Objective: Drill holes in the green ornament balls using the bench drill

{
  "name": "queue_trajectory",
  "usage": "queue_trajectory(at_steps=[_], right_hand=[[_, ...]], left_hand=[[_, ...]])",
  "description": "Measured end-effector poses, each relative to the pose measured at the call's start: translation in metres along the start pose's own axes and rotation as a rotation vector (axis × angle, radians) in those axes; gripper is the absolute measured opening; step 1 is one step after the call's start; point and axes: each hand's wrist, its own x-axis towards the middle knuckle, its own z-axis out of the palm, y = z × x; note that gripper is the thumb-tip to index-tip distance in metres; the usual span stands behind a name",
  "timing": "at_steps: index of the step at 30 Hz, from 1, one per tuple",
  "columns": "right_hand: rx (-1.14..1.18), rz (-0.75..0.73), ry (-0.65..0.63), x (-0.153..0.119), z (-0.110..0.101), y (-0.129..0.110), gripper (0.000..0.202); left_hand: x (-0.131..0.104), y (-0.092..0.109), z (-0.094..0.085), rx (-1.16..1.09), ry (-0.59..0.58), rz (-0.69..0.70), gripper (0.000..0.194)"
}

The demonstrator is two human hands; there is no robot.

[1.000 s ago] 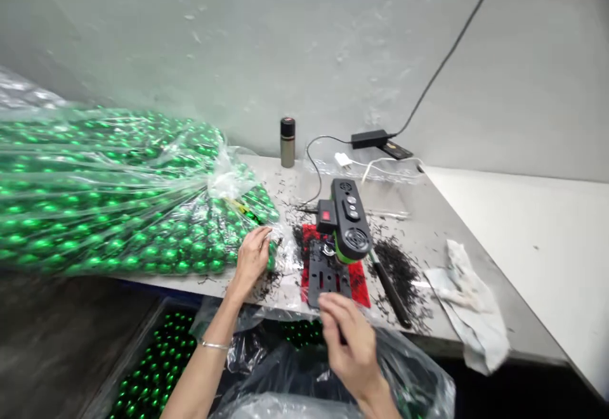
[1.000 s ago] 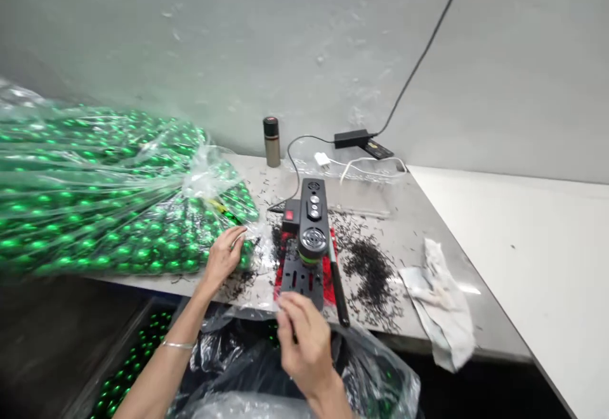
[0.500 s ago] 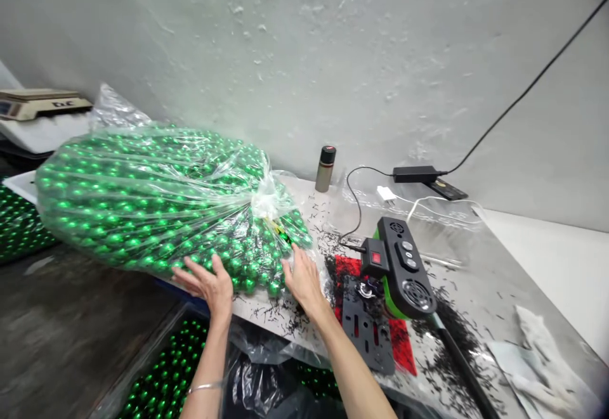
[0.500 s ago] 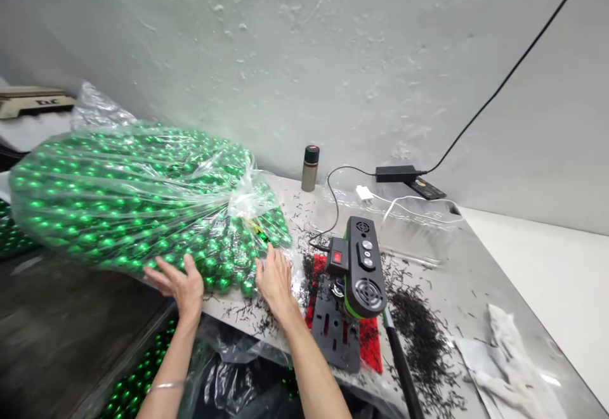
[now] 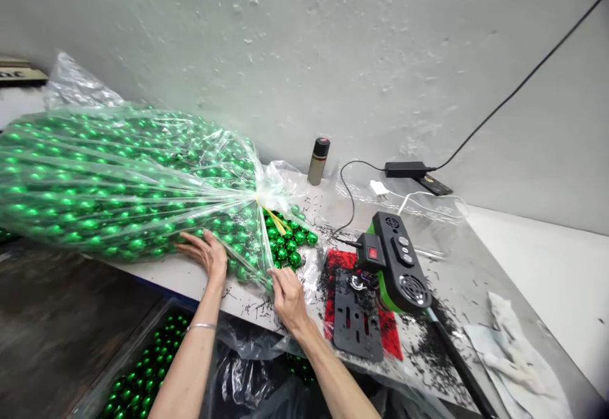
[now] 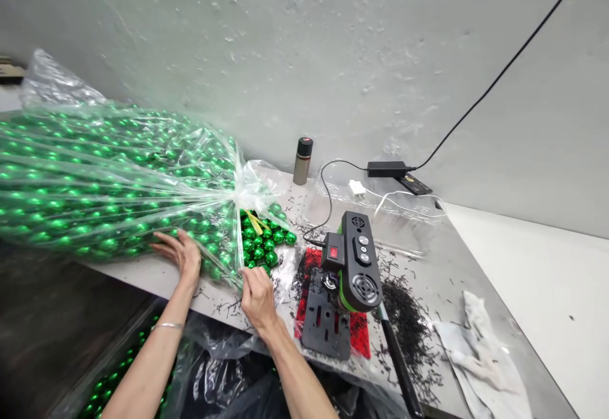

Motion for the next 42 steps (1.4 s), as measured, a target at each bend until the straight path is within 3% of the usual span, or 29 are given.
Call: queue_trajectory(at_steps=[6,12,17,20,23,25,30,32,34,38,40,42], right_hand=[[0.033,0.021,0.048,-0.016,-0.004,-0.012,0.031],[0.030,0.026,0.062,-0.033,-0.023,-0.019,0.030],[-0.084,-0.025,0.015,-0.039,-0.020,-0.019,0.029],[-0.169,-0.070,-0.063,-0.031,-0.014,-0.016,0.030],[-0.259,-0.062,-0.161,-0.019,-0.012,-0.016,0.030],[-0.345,-0.060,-0.212,-0.013,-0.011,-0.017,0.030],[-0.458,-0.086,-0.307,-0.011,-0.008,-0.021,0.030],[-0.467,-0.084,-0.347,-0.013,-0.006,-0.024,0.028],[-0.483,-0.088,-0.386,-0.016,-0.008,-0.028,0.026],[-0.447,-0.160,-0.413,-0.014,-0.029,-0.031,0.026],[-0.332,-0.184,-0.358,-0.007,-0.044,-0.026,0.025],[-0.238,-0.114,-0.218,0.002,-0.054,-0.015,0.026]], left_hand=[[-0.004,0.002,0.003,-0.007,-0.105,0.088,0.081],[-0.025,0.003,0.000,-0.009,-0.205,0.099,0.079],[-0.032,0.012,-0.014,-0.045,-0.256,0.006,0.080],[-0.033,0.016,-0.025,-0.073,-0.257,-0.071,0.081],[-0.039,0.016,-0.031,-0.095,-0.228,-0.064,0.081],[-0.047,0.014,-0.031,-0.092,-0.222,-0.043,0.089],[-0.081,0.015,-0.027,-0.066,-0.286,0.073,0.131],[-0.098,0.016,-0.027,-0.031,-0.330,0.107,0.136],[-0.112,0.015,-0.028,0.017,-0.366,0.113,0.129],[-0.127,0.010,-0.030,0.046,-0.389,0.159,0.096],[-0.128,0.007,-0.029,0.060,-0.382,0.194,0.090],[-0.129,0.005,-0.028,0.081,-0.365,0.208,0.089]])
